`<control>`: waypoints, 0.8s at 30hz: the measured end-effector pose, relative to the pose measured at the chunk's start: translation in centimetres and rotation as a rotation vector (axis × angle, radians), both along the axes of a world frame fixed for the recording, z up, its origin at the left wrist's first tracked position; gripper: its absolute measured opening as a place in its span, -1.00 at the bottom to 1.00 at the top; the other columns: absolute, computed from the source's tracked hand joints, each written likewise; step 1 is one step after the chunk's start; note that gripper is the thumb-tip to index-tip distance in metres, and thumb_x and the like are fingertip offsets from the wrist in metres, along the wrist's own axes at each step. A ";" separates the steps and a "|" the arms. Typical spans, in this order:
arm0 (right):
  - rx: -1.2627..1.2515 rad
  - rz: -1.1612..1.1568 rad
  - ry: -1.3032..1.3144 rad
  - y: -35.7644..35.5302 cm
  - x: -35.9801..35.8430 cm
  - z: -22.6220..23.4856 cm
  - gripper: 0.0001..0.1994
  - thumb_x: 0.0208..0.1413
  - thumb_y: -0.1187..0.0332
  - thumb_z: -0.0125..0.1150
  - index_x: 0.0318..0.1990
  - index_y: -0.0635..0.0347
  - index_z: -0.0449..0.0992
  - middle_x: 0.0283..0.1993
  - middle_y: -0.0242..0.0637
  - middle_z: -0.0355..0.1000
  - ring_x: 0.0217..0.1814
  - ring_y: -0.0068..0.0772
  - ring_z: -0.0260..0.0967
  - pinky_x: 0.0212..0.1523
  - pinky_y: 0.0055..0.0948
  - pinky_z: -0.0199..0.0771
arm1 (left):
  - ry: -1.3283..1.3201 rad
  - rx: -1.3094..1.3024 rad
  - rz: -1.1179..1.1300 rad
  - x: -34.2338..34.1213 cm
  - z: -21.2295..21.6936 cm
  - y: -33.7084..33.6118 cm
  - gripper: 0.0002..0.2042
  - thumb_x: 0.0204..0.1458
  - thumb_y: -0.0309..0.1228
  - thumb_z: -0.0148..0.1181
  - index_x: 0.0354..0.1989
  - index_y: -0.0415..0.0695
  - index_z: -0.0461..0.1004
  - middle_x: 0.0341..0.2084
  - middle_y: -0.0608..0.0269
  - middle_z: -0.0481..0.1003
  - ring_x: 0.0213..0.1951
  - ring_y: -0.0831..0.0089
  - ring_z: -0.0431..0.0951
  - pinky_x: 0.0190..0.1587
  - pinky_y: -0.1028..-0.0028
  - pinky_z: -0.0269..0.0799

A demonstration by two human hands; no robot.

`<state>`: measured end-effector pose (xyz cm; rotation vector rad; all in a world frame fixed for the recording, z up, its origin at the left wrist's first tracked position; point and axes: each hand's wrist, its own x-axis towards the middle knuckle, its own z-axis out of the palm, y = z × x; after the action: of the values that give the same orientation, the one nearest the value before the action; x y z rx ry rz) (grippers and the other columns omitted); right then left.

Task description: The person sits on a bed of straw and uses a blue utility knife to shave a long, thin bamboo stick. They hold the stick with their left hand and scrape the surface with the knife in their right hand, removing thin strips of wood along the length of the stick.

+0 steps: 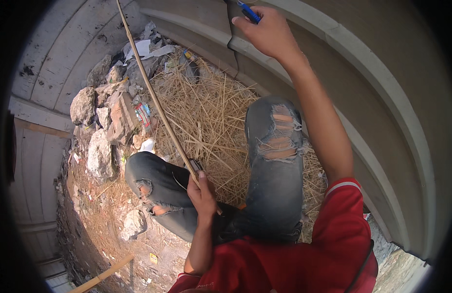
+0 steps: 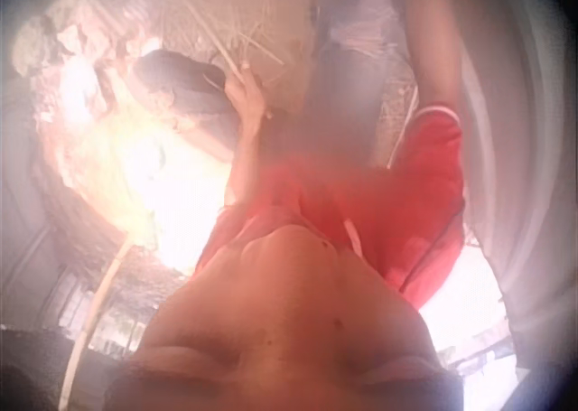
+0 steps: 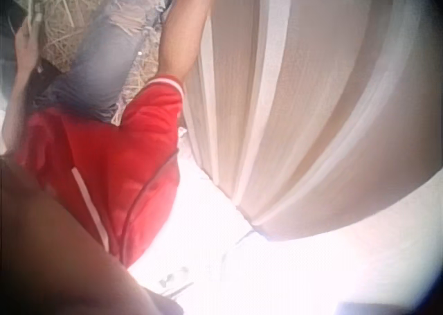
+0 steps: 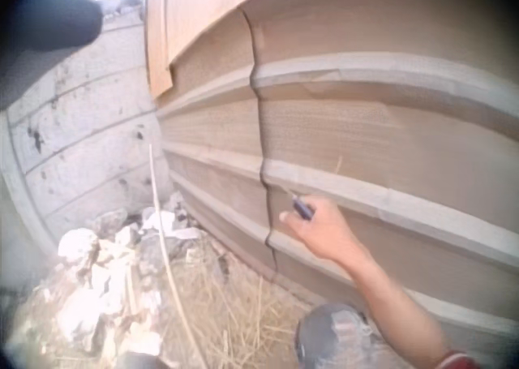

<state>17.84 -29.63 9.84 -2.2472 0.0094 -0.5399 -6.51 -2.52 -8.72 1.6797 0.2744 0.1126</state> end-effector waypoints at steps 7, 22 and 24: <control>0.081 -0.360 0.373 -9.2 -15.6 -23.3 -0.71 0.01 0.21 0.27 -0.33 0.32 0.55 -0.48 0.02 0.47 -0.44 -0.04 0.45 -0.31 -0.17 0.40 | 0.000 -0.125 0.040 0.3 -0.2 -0.1 -0.80 0.36 -0.33 -0.03 -0.30 -0.17 0.33 -0.66 0.55 0.18 -0.65 0.77 0.13 -0.61 0.63 -0.01; -0.017 -0.709 0.862 -10.0 -38.8 -42.4 -0.68 -0.07 0.20 0.26 -0.19 0.17 0.65 -0.32 0.11 0.57 -0.20 0.14 0.56 -0.11 -0.03 0.54 | -0.005 -0.180 0.057 1.2 0.2 -0.1 -0.80 0.35 -0.33 -0.01 -0.27 -0.20 0.33 -0.76 0.54 0.12 -0.76 0.75 0.10 -0.73 0.61 0.00; 0.017 -0.723 0.953 -10.0 -39.2 -42.8 -0.70 -0.08 0.23 0.25 -0.15 0.05 0.64 -0.21 0.05 0.59 -0.12 0.12 0.56 -0.06 -0.02 0.54 | -0.030 -0.181 0.024 1.1 0.5 -0.2 -0.80 0.34 -0.34 0.00 -0.28 -0.20 0.33 -0.76 0.54 0.11 -0.75 0.75 0.09 -0.72 0.61 -0.02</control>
<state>-21.33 -39.68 -32.92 -2.2317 1.3195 0.2298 -5.44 -2.75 -8.19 1.4939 0.2737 0.1273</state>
